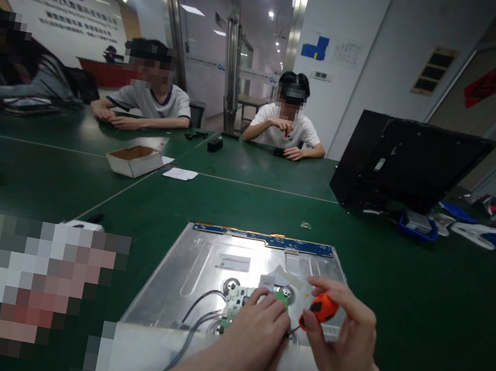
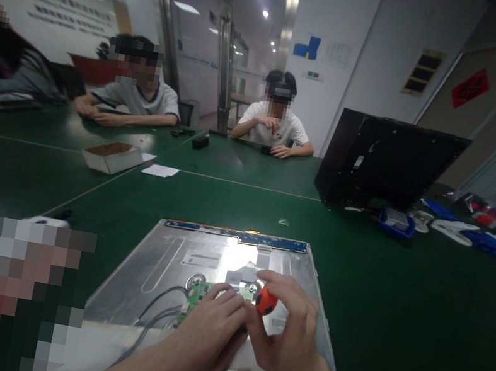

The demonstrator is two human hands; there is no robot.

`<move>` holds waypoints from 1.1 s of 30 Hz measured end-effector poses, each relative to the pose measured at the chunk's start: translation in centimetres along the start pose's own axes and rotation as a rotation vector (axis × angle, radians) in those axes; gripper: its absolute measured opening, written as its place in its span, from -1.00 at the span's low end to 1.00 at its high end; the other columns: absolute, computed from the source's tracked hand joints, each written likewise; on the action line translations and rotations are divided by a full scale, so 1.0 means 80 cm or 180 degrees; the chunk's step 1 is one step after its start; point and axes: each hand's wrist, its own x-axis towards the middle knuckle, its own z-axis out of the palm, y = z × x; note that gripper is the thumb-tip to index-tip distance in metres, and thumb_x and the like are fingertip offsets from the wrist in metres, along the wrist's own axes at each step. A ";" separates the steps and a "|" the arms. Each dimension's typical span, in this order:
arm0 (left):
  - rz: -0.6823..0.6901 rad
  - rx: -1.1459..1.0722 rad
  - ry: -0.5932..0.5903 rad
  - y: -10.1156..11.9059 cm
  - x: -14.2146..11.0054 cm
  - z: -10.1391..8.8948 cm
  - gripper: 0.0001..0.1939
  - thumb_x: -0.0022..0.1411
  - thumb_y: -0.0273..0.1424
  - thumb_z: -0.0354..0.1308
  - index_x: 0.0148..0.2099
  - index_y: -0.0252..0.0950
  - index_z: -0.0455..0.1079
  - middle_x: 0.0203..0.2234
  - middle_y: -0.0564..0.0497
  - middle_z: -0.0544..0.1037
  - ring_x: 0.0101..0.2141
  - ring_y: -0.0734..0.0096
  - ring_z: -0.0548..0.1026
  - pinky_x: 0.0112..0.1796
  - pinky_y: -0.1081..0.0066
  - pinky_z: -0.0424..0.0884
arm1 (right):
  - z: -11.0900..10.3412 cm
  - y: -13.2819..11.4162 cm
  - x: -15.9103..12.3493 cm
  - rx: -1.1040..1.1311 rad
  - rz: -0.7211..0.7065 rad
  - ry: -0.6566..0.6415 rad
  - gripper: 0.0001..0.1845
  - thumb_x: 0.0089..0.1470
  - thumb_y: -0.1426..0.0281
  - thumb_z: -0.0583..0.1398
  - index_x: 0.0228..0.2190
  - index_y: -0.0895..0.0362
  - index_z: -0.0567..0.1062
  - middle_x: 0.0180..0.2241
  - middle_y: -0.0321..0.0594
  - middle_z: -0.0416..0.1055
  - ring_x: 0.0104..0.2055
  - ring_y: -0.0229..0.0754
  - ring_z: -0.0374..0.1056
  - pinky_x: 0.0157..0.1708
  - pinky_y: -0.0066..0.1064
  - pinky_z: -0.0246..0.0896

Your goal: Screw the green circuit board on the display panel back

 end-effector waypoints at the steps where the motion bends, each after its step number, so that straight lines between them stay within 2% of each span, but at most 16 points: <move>1: 0.0000 0.0020 -0.0003 -0.001 0.000 0.001 -0.85 0.22 -0.44 0.03 -0.15 -0.29 0.34 -0.25 -0.08 0.46 -0.17 0.16 0.38 0.04 0.11 0.14 | -0.001 -0.001 0.001 -0.0106 -0.0045 -0.0017 -0.44 0.03 0.56 0.19 0.07 0.12 0.20 -0.14 -0.05 0.41 -0.16 -0.09 0.42 -0.28 -0.23 0.43; 4: 0.0035 0.0051 0.0022 -0.001 0.000 0.004 -0.85 0.21 -0.44 0.04 -0.15 -0.29 0.33 -0.24 -0.08 0.46 -0.17 0.16 0.38 0.05 0.09 0.13 | -0.006 -0.003 0.005 -0.0344 -0.0175 -0.0154 -0.49 0.07 0.59 0.12 0.08 0.20 0.25 -0.14 -0.01 0.40 -0.09 -0.08 0.38 -0.25 -0.26 0.41; 8: 0.0066 0.0053 0.0045 -0.001 0.000 0.004 -0.88 0.20 -0.45 0.05 -0.19 -0.29 0.34 -0.26 -0.07 0.46 -0.19 0.18 0.39 0.05 0.11 0.13 | -0.008 -0.005 0.007 -0.0249 -0.0245 -0.0323 -0.47 0.09 0.59 0.07 0.12 0.25 0.22 -0.11 0.02 0.42 -0.04 -0.06 0.38 -0.17 -0.25 0.40; 14: 0.0052 0.0073 0.0027 -0.001 0.000 0.002 -0.84 0.19 -0.44 0.06 -0.15 -0.30 0.34 -0.24 -0.09 0.46 -0.17 0.16 0.38 0.05 0.10 0.15 | -0.001 -0.002 0.000 -0.0060 0.0002 0.0038 -0.41 -0.01 0.59 0.22 0.06 0.17 0.22 -0.22 -0.08 0.45 -0.21 -0.10 0.44 -0.26 -0.27 0.42; 18: 0.0091 0.0128 0.0014 0.000 0.000 0.002 -0.84 0.20 -0.44 0.05 -0.14 -0.31 0.35 -0.24 -0.10 0.46 -0.17 0.14 0.38 0.05 0.08 0.14 | 0.000 -0.001 -0.001 0.0056 -0.0006 -0.0061 -0.42 0.01 0.61 0.17 0.07 0.15 0.19 -0.14 -0.03 0.43 -0.14 -0.08 0.42 -0.22 -0.21 0.41; 26: 0.0115 0.0236 0.0072 -0.002 0.001 0.006 -0.90 0.23 -0.46 0.04 -0.19 -0.30 0.33 -0.26 -0.09 0.46 -0.19 0.16 0.39 0.02 0.08 0.18 | -0.009 -0.008 0.010 -0.0392 -0.0234 -0.0259 -0.50 0.08 0.60 0.07 0.08 0.19 0.26 -0.12 -0.01 0.42 -0.07 -0.06 0.39 -0.23 -0.23 0.42; 33: 0.0087 0.0223 -0.0054 -0.001 0.002 0.004 -0.87 0.21 -0.47 0.04 -0.17 -0.30 0.33 -0.25 -0.11 0.46 -0.17 0.12 0.39 0.02 0.07 0.18 | 0.001 -0.001 0.001 0.0113 0.0054 0.0027 -0.40 0.00 0.58 0.22 0.05 0.10 0.18 -0.17 -0.06 0.46 -0.20 -0.09 0.45 -0.30 -0.24 0.43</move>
